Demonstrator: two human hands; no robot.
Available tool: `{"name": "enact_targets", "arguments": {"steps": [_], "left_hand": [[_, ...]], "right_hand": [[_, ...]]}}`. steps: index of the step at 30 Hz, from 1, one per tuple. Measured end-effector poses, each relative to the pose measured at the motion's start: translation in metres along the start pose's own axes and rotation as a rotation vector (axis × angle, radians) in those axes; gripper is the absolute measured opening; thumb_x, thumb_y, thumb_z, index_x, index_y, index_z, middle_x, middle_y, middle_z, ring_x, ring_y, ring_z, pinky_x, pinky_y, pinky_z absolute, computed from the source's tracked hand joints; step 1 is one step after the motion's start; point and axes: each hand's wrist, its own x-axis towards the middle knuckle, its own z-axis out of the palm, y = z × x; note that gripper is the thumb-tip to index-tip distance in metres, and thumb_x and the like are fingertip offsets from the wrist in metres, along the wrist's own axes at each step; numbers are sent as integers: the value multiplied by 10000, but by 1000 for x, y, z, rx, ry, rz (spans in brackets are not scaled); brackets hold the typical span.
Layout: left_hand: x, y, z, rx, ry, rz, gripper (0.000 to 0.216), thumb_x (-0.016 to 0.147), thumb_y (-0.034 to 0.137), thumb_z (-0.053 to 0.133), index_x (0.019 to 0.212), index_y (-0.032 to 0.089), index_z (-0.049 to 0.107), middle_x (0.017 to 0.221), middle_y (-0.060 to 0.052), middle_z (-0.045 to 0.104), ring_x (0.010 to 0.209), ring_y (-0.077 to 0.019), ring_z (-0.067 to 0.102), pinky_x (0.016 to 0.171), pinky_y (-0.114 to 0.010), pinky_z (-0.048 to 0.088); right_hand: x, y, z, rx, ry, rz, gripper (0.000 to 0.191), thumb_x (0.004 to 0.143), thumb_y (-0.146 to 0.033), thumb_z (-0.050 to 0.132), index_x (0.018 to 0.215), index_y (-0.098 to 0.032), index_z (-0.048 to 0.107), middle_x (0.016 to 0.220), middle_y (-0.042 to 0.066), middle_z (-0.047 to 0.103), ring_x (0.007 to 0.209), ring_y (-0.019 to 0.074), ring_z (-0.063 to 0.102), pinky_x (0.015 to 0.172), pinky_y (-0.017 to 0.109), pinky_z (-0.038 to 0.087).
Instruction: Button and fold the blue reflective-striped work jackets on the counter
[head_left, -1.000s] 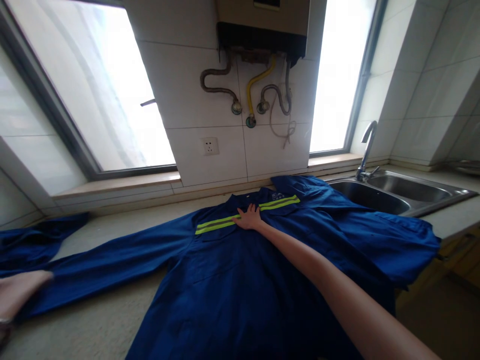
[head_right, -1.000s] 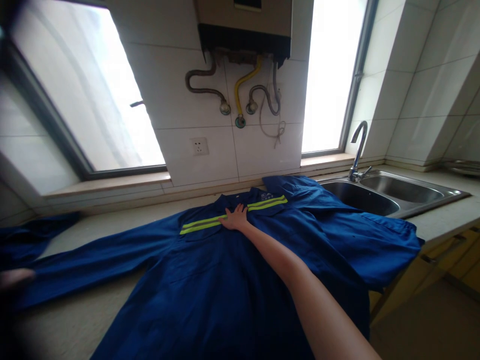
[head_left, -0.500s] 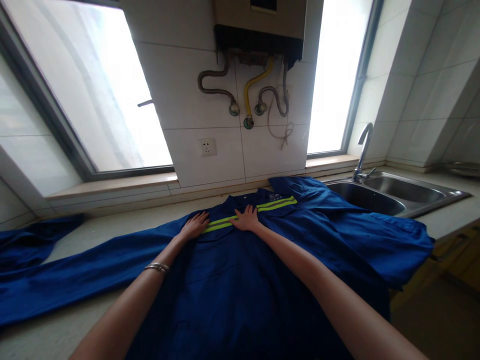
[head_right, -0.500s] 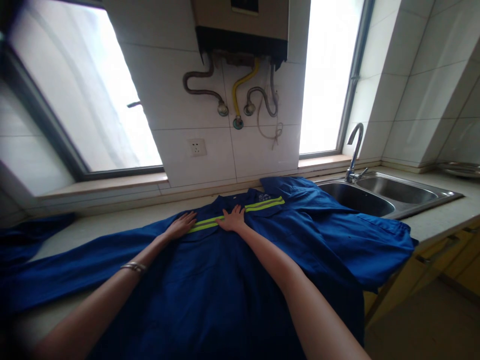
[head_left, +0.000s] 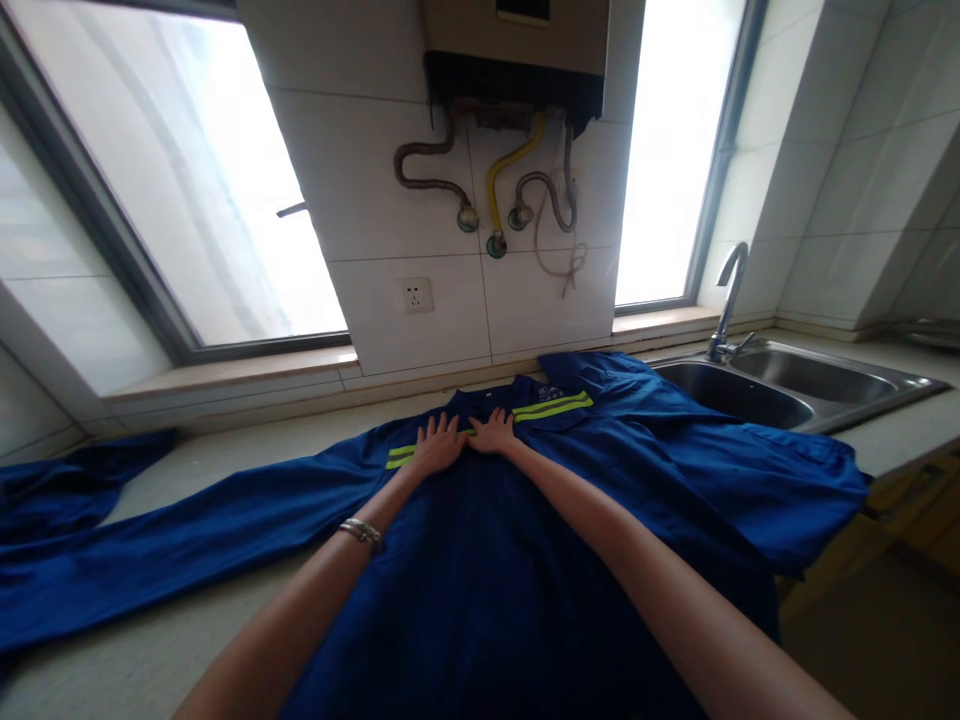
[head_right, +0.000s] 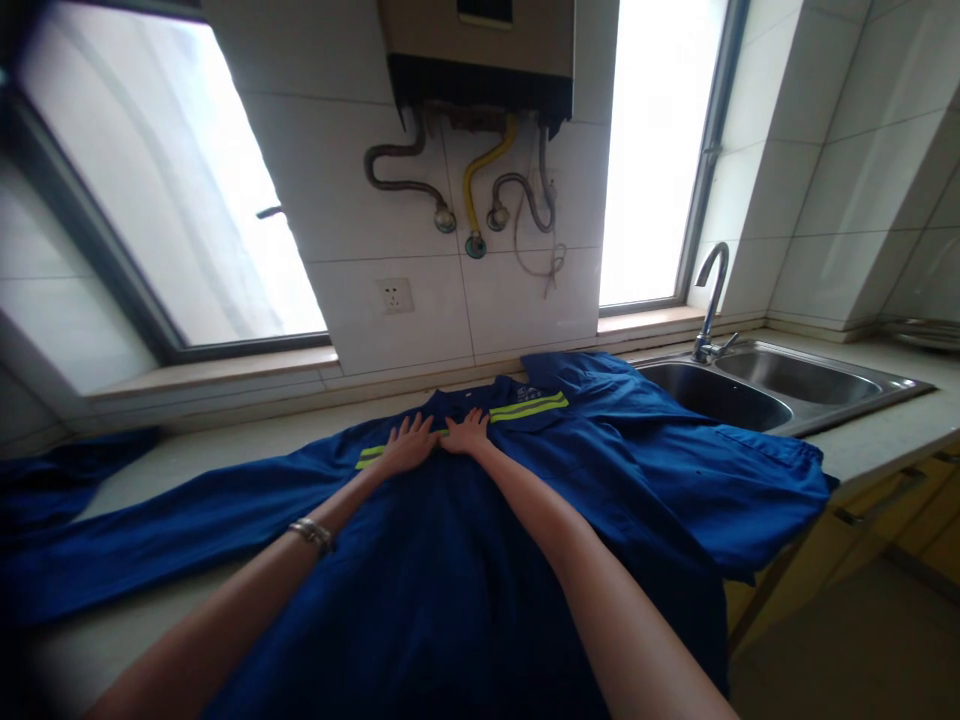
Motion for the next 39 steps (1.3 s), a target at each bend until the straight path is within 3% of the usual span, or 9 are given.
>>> {"name": "enact_targets", "arguments": {"steps": [3,6,10,13,17,20,22,26,39], "left_hand": [[-2,17,4,-33,94,95,609,956,475,221,1506,214,192,1558,-122,167,1417,-357,132,1098,-567,181],[0,17,3,-89,3,155,582,953,502,221,1503,323,156,1570,-70,134,1421,-361,102,1081,-618,160],[5,12,-1,-168,-190,126,574,929,596,145,1474,419,188,1570,-38,128,1406,-399,133,1029,-693,157],[5,13,-3,-174,-218,106,599,919,616,136,1481,410,156,1569,-48,119,1404,-402,130,1029,-698,149],[-4,21,-13,-139,-92,141,581,955,469,221,1492,392,13,1576,-61,20,1406,-419,77,981,-737,193],[-7,28,-21,-28,81,344,739,881,116,297,1486,405,-15,1576,16,-61,1431,-324,-50,1045,-699,123],[-5,32,-24,5,25,478,910,745,-14,332,1485,415,23,1578,48,-21,1442,-260,-20,1089,-647,96],[4,34,-18,-116,-223,452,926,656,-11,361,1458,430,222,1565,59,149,1429,-251,148,1076,-654,158],[4,37,-7,-277,-169,316,849,659,19,358,1407,419,376,1524,72,279,1403,-262,208,1093,-632,164]], "right_hand": [[10,12,-37,101,-56,-6,382,812,-407,606,1159,-259,669,1192,63,650,1113,297,574,957,446,406],[22,46,-89,112,40,22,294,896,-294,486,1094,-218,689,967,28,726,832,154,662,771,255,493],[27,118,-157,23,314,192,355,920,-222,412,1164,-110,645,1144,164,652,1066,226,598,827,266,466],[19,173,-183,-38,368,309,317,895,-247,475,1099,-125,685,1166,192,632,1091,279,587,847,328,465],[10,222,-184,-83,320,376,261,836,-304,602,1045,-195,715,1131,144,659,1049,283,612,832,350,473],[12,238,-174,-106,300,373,252,801,-326,656,1025,-229,721,1114,111,672,1043,260,617,833,323,472],[15,243,-170,-113,318,371,240,803,-330,655,1009,-229,723,1118,111,669,1035,252,621,826,308,472],[22,250,-171,-98,390,399,233,845,-310,585,1019,-230,718,1129,114,664,1025,255,626,803,303,476],[19,271,-170,-88,414,516,278,794,-203,570,1019,-169,729,1054,163,684,963,268,644,778,321,496]]}}
